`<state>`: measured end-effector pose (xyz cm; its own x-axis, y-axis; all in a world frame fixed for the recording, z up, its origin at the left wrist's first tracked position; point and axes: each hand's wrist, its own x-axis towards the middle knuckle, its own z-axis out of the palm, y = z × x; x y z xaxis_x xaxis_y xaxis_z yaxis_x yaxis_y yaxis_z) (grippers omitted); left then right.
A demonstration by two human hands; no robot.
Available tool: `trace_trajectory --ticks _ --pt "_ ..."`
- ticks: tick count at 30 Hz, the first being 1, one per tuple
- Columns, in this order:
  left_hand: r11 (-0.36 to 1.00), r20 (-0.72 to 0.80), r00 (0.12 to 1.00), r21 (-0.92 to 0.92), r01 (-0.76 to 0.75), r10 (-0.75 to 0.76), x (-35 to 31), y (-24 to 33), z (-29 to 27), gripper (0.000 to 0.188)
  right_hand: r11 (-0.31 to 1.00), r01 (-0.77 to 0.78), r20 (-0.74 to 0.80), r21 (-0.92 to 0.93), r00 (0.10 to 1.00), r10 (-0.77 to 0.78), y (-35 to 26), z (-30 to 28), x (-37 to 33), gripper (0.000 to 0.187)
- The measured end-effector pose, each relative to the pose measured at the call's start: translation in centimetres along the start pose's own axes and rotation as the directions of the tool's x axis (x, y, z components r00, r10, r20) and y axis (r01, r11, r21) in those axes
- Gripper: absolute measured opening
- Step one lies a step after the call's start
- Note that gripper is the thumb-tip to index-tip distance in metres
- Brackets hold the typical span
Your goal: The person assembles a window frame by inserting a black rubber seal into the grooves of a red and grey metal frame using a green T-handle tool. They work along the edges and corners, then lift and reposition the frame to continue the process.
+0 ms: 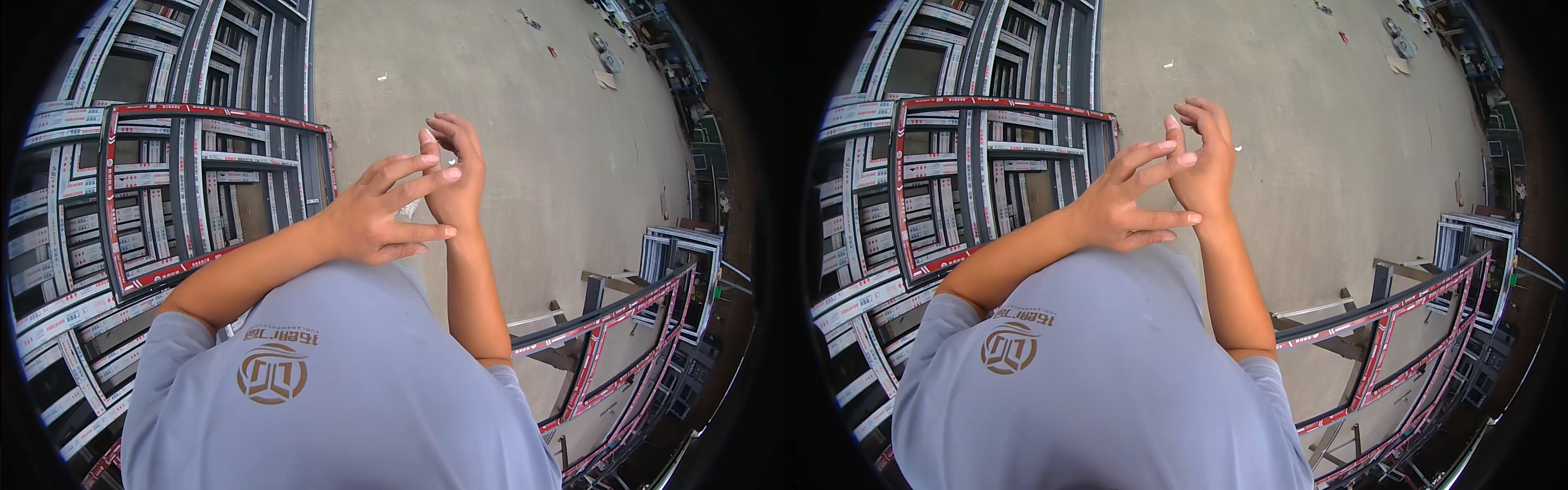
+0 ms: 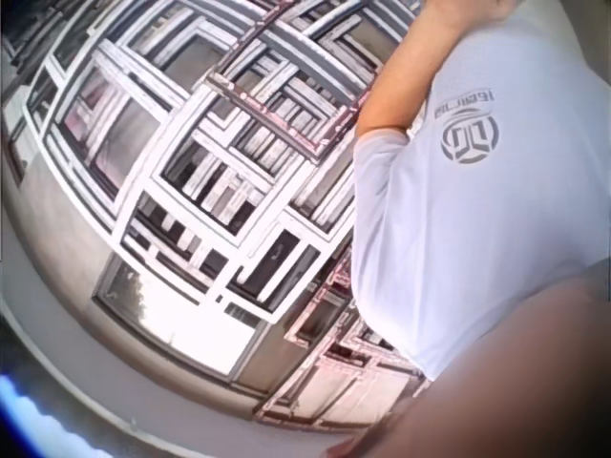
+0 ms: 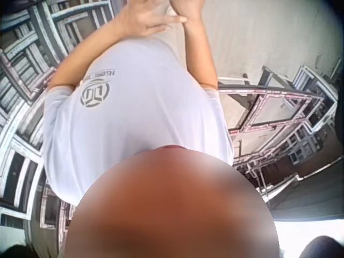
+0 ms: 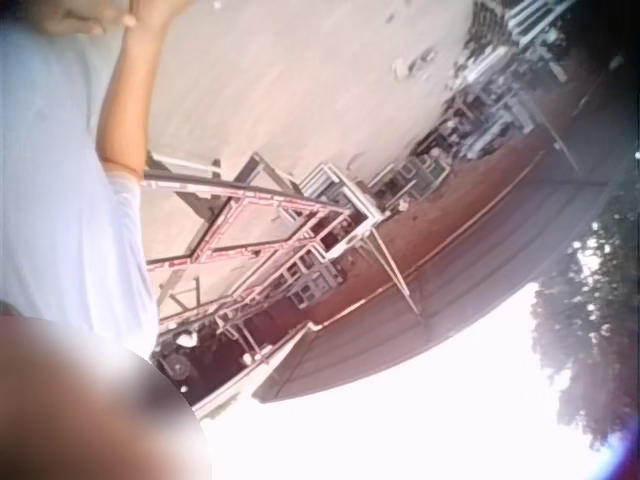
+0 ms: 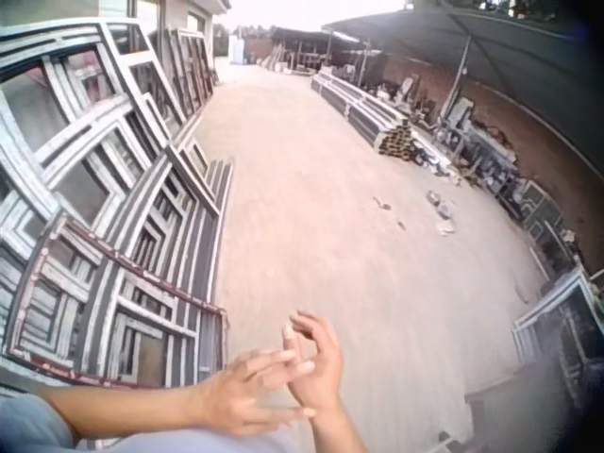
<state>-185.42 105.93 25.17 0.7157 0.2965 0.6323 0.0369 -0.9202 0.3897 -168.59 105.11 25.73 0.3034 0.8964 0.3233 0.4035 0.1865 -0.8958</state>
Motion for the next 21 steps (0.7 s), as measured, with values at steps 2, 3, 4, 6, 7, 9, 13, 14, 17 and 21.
trace_trajectory --ticks 2,3,4,6,7,9,13,14,17,21 --pt "0.998 -0.01 1.0 0.064 0.021 -0.02 1.3 -2.3 0.0 0.045 0.999 0.019 0.02 0.046 1.0 -0.02 1.0 0.5 3.3 0.02" --pt "0.996 -0.026 0.999 0.079 0.038 -0.036 2.0 -3.4 0.1 0.044 0.996 0.036 0.041 0.078 0.998 -0.039 1.5 0.7 5.1 0.02" --pt "0.993 -0.042 0.998 0.107 0.054 -0.049 2.9 -4.7 0.2 0.044 0.991 0.067 0.064 0.116 0.995 -0.074 2.0 0.8 7.3 0.02" --pt "0.984 -0.077 0.992 0.138 0.111 -0.101 4.9 -6.7 0.3 0.043 0.981 0.168 0.109 0.093 0.978 -0.178 2.8 1.1 11.1 0.021" --pt "0.98 -0.09 0.988 0.14 0.14 -0.128 5.8 -7.4 0.3 0.043 0.972 0.218 0.119 0.087 0.967 -0.227 3.1 1.3 12.8 0.021" --pt "0.973 -0.097 0.983 0.156 0.171 -0.157 7.6 -9.5 -0.3 0.042 0.966 0.233 0.149 0.111 0.957 -0.248 3.5 1.9 16.2 0.022" --pt "0.949 -0.153 0.961 0.184 0.257 -0.231 9.6 -12.8 -0.8 0.04 0.958 0.199 0.233 0.207 0.941 -0.246 4.4 3.8 21.3 0.021" --pt "0.939 -0.173 0.951 0.189 0.287 -0.255 9.6 -13.4 -1.0 0.04 0.957 0.197 0.258 0.213 0.933 -0.249 4.4 4.5 22.2 0.021" --pt "0.911 -0.22 0.929 0.225 0.346 -0.299 9.0 -15.5 -2.7 0.039 0.941 0.204 0.334 0.27 0.897 -0.291 4.1 7.8 24.7 0.019" --pt "0.878 -0.32 0.904 0.293 0.379 -0.283 7.6 -18.9 -5.5 0.037 0.919 0.197 0.435 0.342 0.834 -0.34 3.0 12.8 27.6 0.016"
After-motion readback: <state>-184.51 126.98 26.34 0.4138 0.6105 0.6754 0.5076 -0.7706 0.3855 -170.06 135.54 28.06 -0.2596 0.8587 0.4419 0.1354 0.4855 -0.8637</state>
